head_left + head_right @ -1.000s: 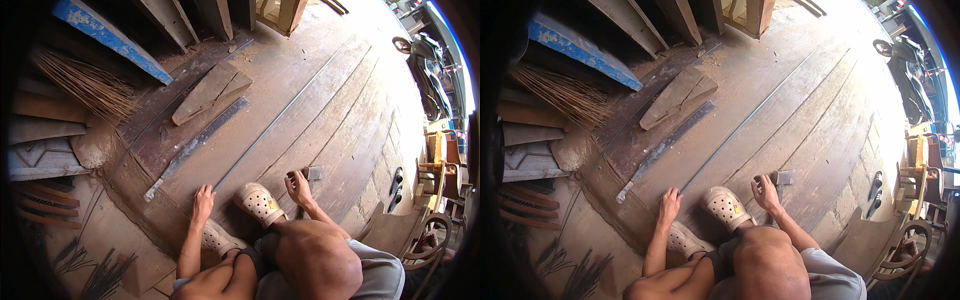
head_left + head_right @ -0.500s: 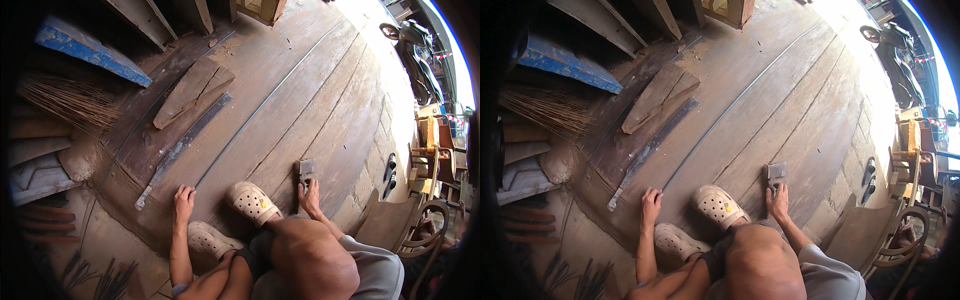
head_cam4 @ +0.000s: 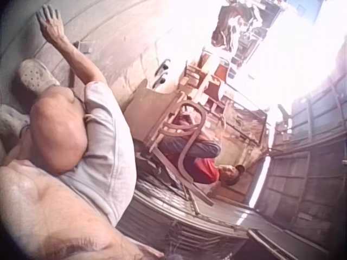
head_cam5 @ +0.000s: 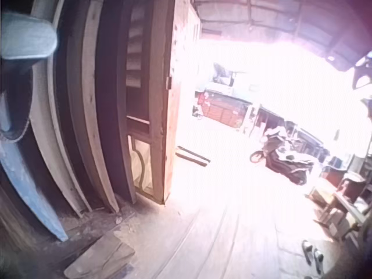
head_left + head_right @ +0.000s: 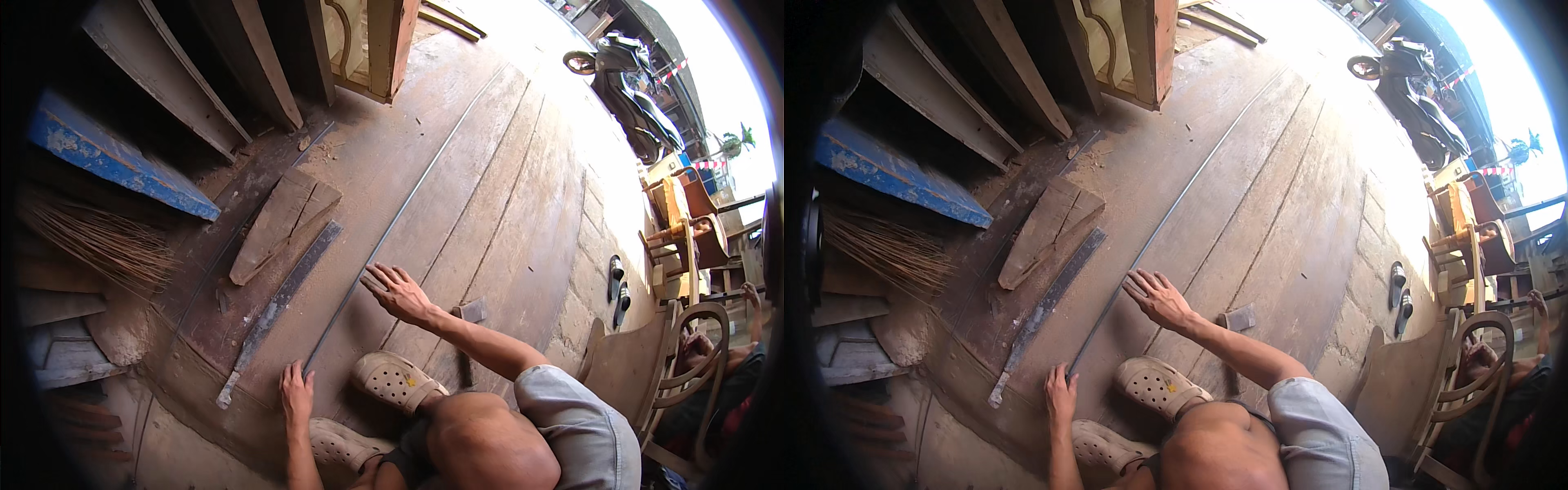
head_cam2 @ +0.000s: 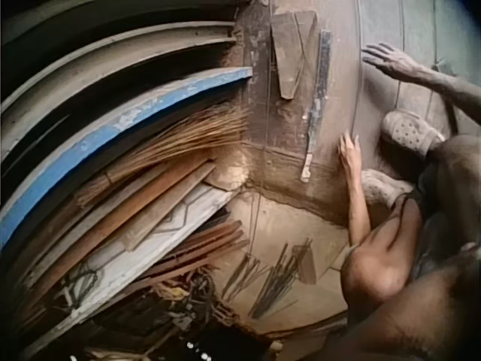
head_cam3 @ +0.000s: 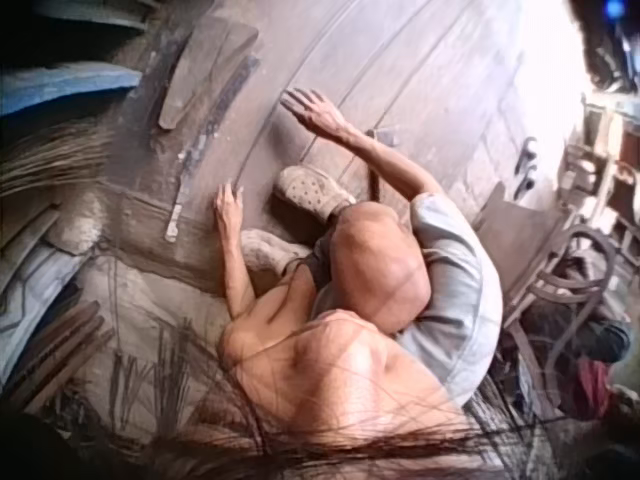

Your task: The person is sharpening or flattening the ends of metal rods using a hand-held striking tool. They place the tip of a metal rod on a hard surface and strike it several times with the tool before setting it aside.

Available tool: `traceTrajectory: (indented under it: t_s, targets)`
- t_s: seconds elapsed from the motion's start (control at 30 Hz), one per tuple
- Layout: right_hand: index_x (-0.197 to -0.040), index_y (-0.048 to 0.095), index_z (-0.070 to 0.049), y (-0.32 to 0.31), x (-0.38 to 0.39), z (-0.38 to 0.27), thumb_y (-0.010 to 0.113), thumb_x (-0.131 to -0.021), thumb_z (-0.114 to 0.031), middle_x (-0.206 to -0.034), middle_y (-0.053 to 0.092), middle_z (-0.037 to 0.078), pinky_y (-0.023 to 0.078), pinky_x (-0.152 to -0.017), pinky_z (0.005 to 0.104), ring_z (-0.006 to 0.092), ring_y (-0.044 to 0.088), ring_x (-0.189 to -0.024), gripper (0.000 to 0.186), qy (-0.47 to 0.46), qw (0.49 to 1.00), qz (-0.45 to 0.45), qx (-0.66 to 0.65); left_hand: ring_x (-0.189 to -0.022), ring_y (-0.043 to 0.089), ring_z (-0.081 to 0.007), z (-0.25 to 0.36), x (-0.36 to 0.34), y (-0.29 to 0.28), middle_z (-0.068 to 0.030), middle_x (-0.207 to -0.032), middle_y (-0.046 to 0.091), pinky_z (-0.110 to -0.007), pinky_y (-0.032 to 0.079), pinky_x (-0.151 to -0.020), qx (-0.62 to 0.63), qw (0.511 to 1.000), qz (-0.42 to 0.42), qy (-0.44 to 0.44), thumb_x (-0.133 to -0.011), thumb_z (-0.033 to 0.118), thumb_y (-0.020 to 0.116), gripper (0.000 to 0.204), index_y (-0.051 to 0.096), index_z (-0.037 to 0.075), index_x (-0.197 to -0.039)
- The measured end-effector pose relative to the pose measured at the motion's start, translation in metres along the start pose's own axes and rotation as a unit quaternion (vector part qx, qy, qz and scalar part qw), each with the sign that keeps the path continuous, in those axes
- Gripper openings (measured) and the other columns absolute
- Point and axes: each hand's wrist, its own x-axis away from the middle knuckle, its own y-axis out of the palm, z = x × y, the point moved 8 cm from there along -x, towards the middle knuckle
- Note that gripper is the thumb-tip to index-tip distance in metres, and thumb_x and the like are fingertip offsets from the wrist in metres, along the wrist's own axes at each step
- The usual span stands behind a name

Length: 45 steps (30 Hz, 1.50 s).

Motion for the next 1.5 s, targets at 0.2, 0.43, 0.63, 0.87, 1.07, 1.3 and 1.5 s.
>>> traceTrajectory:
  t_s: [0.2, 0.43, 0.63, 0.87, 1.07, 1.3, 1.5]
  targets:
    - [-0.127, 0.053, -0.009, 0.035, -0.046, 0.004, 0.051, -0.094, -0.015, -0.116, 0.052, 0.009, 0.045, -0.094, 0.0371, 0.0245, 0.051, -0.111, 0.034, -0.199, 0.97, -0.12, 0.069, -0.102, 0.057, -0.0435, 0.004, -0.01, -0.004, -0.0268, -0.111, 0.058, -0.047, 0.047, -0.089, -0.02, 0.998, -0.051, 0.028, -0.093, 0.01, 0.058, 0.024, 0.058, -0.003, -0.113]
    - [-0.094, 0.061, -0.008, 0.038, -0.08, -0.01, 0.053, -0.092, -0.021, -0.091, 0.059, 0.009, 0.051, -0.076, 0.0382, 0.0247, 0.059, -0.094, 0.016, -0.219, 0.967, -0.119, 0.046, -0.105, 0.056, -0.0461, -0.022, 0.017, -0.043, -0.0307, -0.114, 0.056, -0.049, 0.047, -0.088, -0.044, 0.996, -0.068, 0.023, -0.092, 0.01, 0.059, 0.021, 0.059, -0.004, -0.107]
    - [-0.094, 0.06, -0.004, 0.031, -0.066, -0.104, 0.051, -0.093, -0.021, -0.092, 0.059, 0.009, 0.051, -0.073, 0.0368, 0.0239, 0.059, -0.091, 0.019, -0.252, 0.96, -0.113, 0.043, -0.099, 0.06, -0.04, -0.079, 0.058, -0.044, -0.023, -0.098, 0.064, -0.044, 0.048, -0.083, 0.049, 0.996, -0.069, -0.039, -0.094, 0.024, 0.057, 0.03, 0.061, -0.001, -0.11]
    - [-0.093, 0.063, -0.008, 0.022, -0.061, -0.193, 0.051, -0.092, -0.023, -0.092, 0.06, 0.007, 0.047, -0.08, 0.0383, 0.0228, 0.059, -0.095, 0.019, -0.289, 0.954, -0.076, -0.01, -0.087, 0.063, -0.0364, -0.021, -0.009, -0.054, -0.0195, -0.094, 0.065, -0.042, 0.048, -0.076, 0.155, 0.988, -0.001, -0.002, -0.093, 0.018, 0.057, 0.023, 0.064, -0.003, -0.096]
    - [-0.106, 0.058, -0.011, 0.0, -0.066, -0.161, 0.054, -0.092, -0.03, -0.1, 0.059, 0.006, 0.043, -0.094, 0.0399, 0.0226, 0.057, -0.106, 0.024, -0.312, 0.938, -0.03, -0.149, -0.082, 0.057, -0.0406, -0.02, 0.015, -0.043, -0.0191, -0.086, 0.058, -0.048, 0.046, -0.07, 0.111, 0.992, 0.006, 0.064, -0.091, 0.013, 0.057, 0.017, 0.062, -0.003, -0.09]
    - [-0.134, 0.051, -0.014, 0.007, -0.065, 0.008, 0.046, -0.101, -0.036, -0.121, 0.06, 0.008, 0.044, -0.101, 0.0425, 0.0239, 0.055, -0.117, 0.039, -0.178, 0.976, -0.12, 0.025, -0.076, 0.056, -0.0421, -0.103, 0.11, -0.06, -0.021, -0.083, 0.054, -0.049, 0.044, -0.064, 0.057, 0.997, 0.043, 0.024, -0.095, 0.015, 0.053, 0.021, 0.057, -0.004, -0.088]
    - [-0.117, 0.062, -0.013, 0.035, -0.066, -0.014, 0.055, -0.093, -0.021, -0.11, 0.059, 0.006, 0.049, -0.087, 0.0365, 0.0207, 0.057, -0.104, 0.027, -0.232, 0.959, -0.163, 0.031, -0.074, 0.059, -0.0446, -0.169, 0.169, -0.061, -0.0227, -0.078, 0.059, -0.05, 0.045, -0.065, 0.065, 0.99, -0.012, -0.122, -0.098, 0.026, 0.05, 0.035, 0.061, -0.004, -0.083]
